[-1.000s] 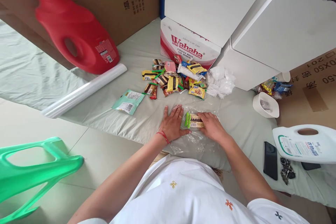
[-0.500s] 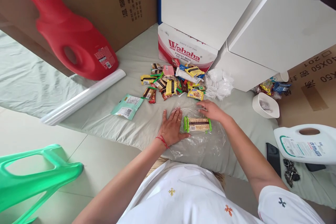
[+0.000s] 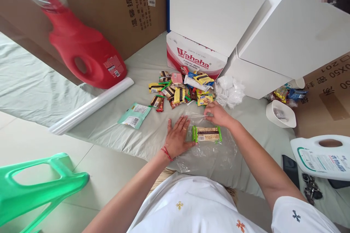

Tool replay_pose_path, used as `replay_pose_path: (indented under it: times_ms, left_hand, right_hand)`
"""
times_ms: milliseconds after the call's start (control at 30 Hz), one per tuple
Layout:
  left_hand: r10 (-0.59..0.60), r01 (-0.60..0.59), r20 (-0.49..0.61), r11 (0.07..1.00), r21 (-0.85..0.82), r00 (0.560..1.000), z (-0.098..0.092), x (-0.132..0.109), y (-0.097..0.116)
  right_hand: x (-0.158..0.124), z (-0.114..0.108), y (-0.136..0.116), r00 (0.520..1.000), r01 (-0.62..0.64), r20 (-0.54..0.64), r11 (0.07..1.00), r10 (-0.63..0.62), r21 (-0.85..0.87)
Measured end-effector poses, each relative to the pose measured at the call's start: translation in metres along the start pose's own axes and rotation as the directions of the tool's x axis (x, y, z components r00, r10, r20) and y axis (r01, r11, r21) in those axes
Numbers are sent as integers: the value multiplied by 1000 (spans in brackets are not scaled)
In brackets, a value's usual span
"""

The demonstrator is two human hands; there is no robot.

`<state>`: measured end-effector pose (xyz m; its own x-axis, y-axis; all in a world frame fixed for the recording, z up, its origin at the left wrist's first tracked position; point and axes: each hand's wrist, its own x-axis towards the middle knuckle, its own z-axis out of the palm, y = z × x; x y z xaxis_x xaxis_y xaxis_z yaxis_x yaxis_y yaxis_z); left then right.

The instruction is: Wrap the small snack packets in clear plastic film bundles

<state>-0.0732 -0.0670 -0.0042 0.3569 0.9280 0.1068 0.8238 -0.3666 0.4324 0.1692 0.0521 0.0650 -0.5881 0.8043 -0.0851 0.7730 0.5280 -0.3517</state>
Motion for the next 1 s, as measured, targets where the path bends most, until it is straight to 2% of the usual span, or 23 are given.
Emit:
replay_pose_path:
  times_ms: [100,267,367,433,533,633,800,900,1000]
  left_hand:
    - [-13,10,-58,999,-45,998,-1,-3,-4]
    - [14,-32,-150,992,-119,989,-6,-10,-9]
    - [4,-31,-224,992,-120,974,-13,-9,-3]
    - [16,-38,-236,995,-87,972,-19,-3,5]
    - [118,-126,-172,991,-39,978,-27,15,18]
    - [212,-216,-67,975,-58,975,-34,38,25]
    - [229,-224,100,973,-61,968,-39,55,23]
    - [223,-219,106,975,-49,969,-37,51,21]
    - [252,-250,33,967,-53,967,-33,43,20]
  right_hand:
    - [-18,-9,-13,995,96,-17,994,-95,54]
    - [-42,-7,-28,990,141,-17,986,-140,93]
    - [-47,-1,-30,982,188,-57,975,-183,115]
    - [-49,3,-31,974,222,-70,967,-215,128]
    - [-52,8,-31,965,261,-69,955,-254,141]
    - [-56,12,-32,955,295,-67,942,-288,160]
    - [-67,13,-32,958,281,-92,950,-270,138]
    - [-74,12,-32,981,180,-72,984,-180,-2]
    - [-80,8,-33,994,103,-28,985,-108,-136]
